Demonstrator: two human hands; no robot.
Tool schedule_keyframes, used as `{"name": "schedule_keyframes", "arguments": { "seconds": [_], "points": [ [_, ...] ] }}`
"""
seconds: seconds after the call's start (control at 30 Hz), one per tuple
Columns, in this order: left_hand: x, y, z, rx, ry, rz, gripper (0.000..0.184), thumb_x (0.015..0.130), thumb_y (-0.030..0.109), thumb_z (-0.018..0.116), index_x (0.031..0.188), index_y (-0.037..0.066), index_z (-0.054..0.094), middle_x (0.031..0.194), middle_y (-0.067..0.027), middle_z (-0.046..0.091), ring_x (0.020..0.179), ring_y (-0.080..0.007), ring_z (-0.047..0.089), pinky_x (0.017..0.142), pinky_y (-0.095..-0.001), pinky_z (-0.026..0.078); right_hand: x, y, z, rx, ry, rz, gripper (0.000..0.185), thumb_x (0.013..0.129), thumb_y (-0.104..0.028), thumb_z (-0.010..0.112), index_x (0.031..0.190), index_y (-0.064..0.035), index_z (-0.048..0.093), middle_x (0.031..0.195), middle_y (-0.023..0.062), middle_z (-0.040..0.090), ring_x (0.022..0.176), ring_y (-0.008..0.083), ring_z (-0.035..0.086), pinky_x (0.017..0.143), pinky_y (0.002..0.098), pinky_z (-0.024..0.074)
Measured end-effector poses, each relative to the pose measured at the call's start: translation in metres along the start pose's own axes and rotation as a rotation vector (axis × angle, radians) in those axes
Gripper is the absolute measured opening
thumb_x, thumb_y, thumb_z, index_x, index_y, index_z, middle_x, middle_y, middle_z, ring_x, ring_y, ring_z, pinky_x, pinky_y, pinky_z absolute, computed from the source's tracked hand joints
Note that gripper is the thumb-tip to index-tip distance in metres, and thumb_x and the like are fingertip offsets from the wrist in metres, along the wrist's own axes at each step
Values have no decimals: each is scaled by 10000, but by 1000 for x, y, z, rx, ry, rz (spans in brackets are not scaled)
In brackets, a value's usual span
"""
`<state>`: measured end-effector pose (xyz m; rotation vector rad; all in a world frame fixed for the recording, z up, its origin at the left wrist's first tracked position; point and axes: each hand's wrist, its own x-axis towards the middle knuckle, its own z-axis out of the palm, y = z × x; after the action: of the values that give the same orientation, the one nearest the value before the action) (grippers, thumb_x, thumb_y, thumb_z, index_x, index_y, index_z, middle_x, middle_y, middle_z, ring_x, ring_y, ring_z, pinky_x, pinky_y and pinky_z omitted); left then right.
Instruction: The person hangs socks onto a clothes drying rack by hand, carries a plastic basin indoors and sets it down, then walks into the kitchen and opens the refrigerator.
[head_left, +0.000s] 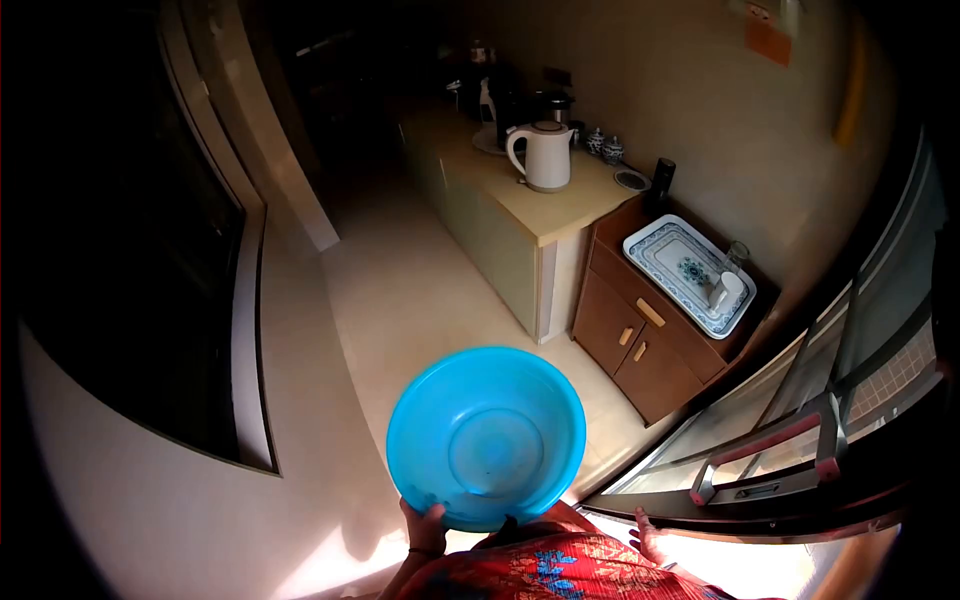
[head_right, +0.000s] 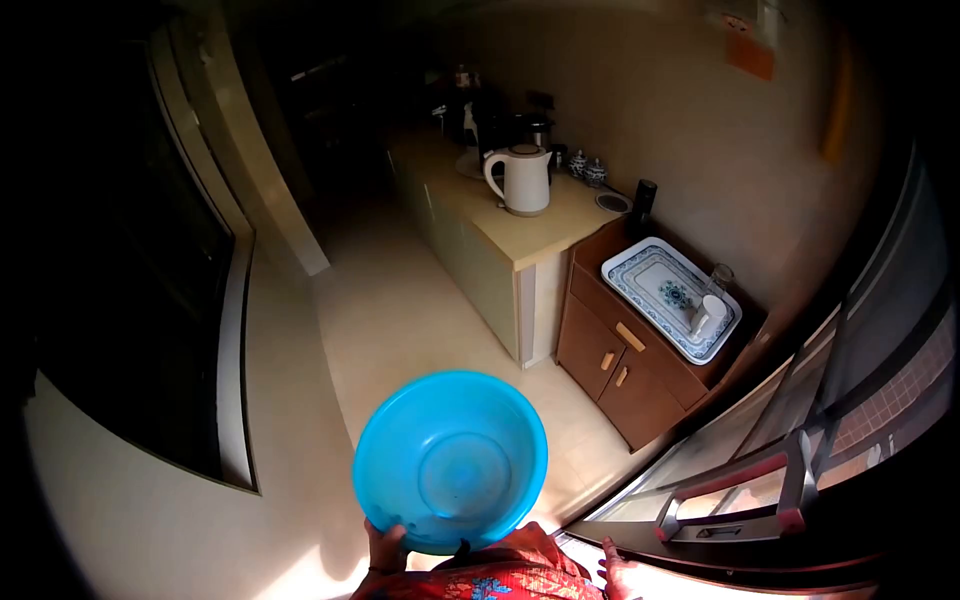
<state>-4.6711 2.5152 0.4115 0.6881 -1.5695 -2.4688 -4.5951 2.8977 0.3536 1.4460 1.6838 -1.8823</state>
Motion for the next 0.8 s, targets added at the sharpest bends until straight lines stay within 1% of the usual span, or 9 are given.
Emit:
{"name": "schedule_keyframes", "arguments": {
  "seconds": [0.03,0.1,0.23,0.3,0.33,0.4,0.7,0.73,0.8],
  "points": [
    [14,5,9,-51,0,-58,627,711,-13,540,1248,115,242,1128,-110,426,981,-244,494,782,-396,493,-9,-12,5,76,54,46,666,706,-468,721,1200,-101,467,1218,123,470,992,295,548,676,396,490],
    [58,9,15,214,46,-197,676,706,19,562,1265,126,197,1120,-132,404,990,-259,489,722,-401,521,-34,-39,26,237,228,66,647,653,-381,793,1143,-68,508,1152,112,520,953,262,548,619,345,503],
    [120,46,55,296,64,-292,659,705,17,549,1263,106,210,1099,-130,417,950,-245,504,658,-339,529,-13,-45,45,340,486,117,612,638,-313,813,1106,-42,525,1084,106,554,903,236,550,594,327,506],
    [150,49,54,393,16,-267,658,692,16,530,1251,179,224,1080,-97,410,989,-270,480,725,-465,508,-15,-37,53,380,659,159,590,628,-268,826,1081,-25,537,1038,102,577,870,220,552,577,315,508],
    [167,45,51,354,10,-239,651,690,10,529,1246,183,238,1078,-88,410,992,-265,477,728,-461,508,-16,-43,61,307,735,126,484,684,-222,781,1051,-5,550,956,87,607,802,160,565,602,305,507],
    [196,45,47,336,-13,-203,651,691,-5,520,1249,178,241,1080,-96,407,987,-272,481,732,-455,516,-9,-39,66,290,832,105,462,694,-223,767,1042,-7,551,941,85,606,788,161,566,595,306,505],
    [311,85,51,429,-40,-153,684,711,5,527,1301,136,206,1123,-120,405,997,-293,493,757,-446,522,-4,-23,100,170,1025,150,368,739,-227,704,1003,-19,554,878,77,601,725,162,569,563,312,497],
    [320,98,58,428,-1,-203,721,692,9,565,1312,81,204,1166,-151,401,1035,-285,474,774,-384,510,-3,-19,104,162,1033,162,358,744,-228,697,999,-20,554,871,76,601,717,163,570,560,313,496],
    [347,112,58,447,-9,-215,727,692,7,564,1315,83,198,1173,-153,397,1038,-291,472,789,-391,504,-1,-16,115,135,1035,199,339,754,-229,683,990,-23,555,856,74,600,703,163,570,552,314,494]
  ]
}}
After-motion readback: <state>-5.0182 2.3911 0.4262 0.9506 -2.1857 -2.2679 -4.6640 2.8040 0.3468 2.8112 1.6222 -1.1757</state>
